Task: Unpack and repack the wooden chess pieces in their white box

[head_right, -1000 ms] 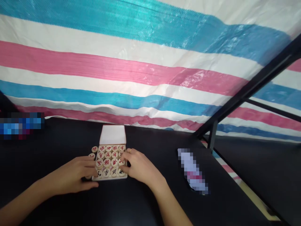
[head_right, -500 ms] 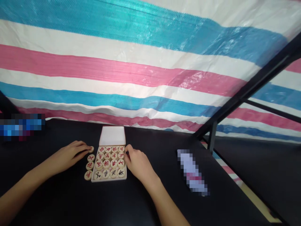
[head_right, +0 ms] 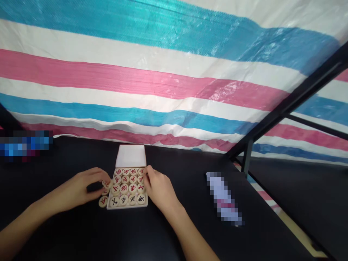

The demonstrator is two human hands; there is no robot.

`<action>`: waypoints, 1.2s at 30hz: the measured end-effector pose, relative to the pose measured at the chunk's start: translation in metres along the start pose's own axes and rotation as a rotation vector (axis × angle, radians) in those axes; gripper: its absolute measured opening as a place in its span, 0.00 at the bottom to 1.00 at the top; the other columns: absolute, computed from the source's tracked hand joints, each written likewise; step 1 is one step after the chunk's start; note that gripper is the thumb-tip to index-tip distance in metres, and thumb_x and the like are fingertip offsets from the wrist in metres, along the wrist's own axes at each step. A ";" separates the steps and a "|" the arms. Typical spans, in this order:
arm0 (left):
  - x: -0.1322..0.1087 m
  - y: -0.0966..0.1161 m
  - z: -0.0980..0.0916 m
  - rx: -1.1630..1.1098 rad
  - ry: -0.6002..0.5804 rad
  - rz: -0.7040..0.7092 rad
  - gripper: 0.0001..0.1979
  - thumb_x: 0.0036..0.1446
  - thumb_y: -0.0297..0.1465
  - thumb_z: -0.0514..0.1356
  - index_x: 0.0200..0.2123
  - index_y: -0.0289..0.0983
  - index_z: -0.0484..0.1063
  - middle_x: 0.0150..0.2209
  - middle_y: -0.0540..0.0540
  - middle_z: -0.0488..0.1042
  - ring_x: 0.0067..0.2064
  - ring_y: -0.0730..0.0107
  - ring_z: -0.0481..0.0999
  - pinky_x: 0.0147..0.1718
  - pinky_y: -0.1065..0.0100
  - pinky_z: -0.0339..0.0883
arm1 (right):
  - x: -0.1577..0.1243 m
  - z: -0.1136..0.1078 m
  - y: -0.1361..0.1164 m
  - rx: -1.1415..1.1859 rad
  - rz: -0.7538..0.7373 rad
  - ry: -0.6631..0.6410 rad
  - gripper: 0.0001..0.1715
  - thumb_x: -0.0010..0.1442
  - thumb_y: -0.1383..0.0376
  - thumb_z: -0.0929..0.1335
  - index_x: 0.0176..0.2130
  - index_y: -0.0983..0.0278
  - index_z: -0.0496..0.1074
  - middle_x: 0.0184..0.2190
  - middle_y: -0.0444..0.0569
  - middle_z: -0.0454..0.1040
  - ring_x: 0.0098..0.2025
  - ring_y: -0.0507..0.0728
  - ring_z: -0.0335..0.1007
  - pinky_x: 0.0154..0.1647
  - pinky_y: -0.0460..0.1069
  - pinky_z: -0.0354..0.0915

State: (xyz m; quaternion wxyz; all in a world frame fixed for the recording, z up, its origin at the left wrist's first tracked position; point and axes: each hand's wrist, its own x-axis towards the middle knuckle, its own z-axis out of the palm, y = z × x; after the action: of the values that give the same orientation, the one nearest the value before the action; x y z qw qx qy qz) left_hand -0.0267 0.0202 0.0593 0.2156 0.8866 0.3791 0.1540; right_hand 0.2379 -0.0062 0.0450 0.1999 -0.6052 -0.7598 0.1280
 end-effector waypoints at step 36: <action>-0.004 -0.033 0.001 0.178 -0.072 -0.168 0.17 0.61 0.32 0.49 0.47 0.49 0.74 0.41 0.49 0.73 0.39 0.66 0.76 0.38 0.69 0.66 | 0.003 0.006 0.005 -0.023 0.120 -0.113 0.07 0.65 0.66 0.59 0.44 0.60 0.63 0.28 0.46 0.75 0.29 0.56 0.73 0.28 0.45 0.53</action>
State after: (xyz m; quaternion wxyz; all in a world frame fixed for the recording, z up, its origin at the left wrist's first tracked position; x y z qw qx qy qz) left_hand -0.0488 0.0375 0.0415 0.1616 0.8724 0.4560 0.0693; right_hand 0.2387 -0.0018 0.0382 0.1417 -0.6438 -0.7336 0.1652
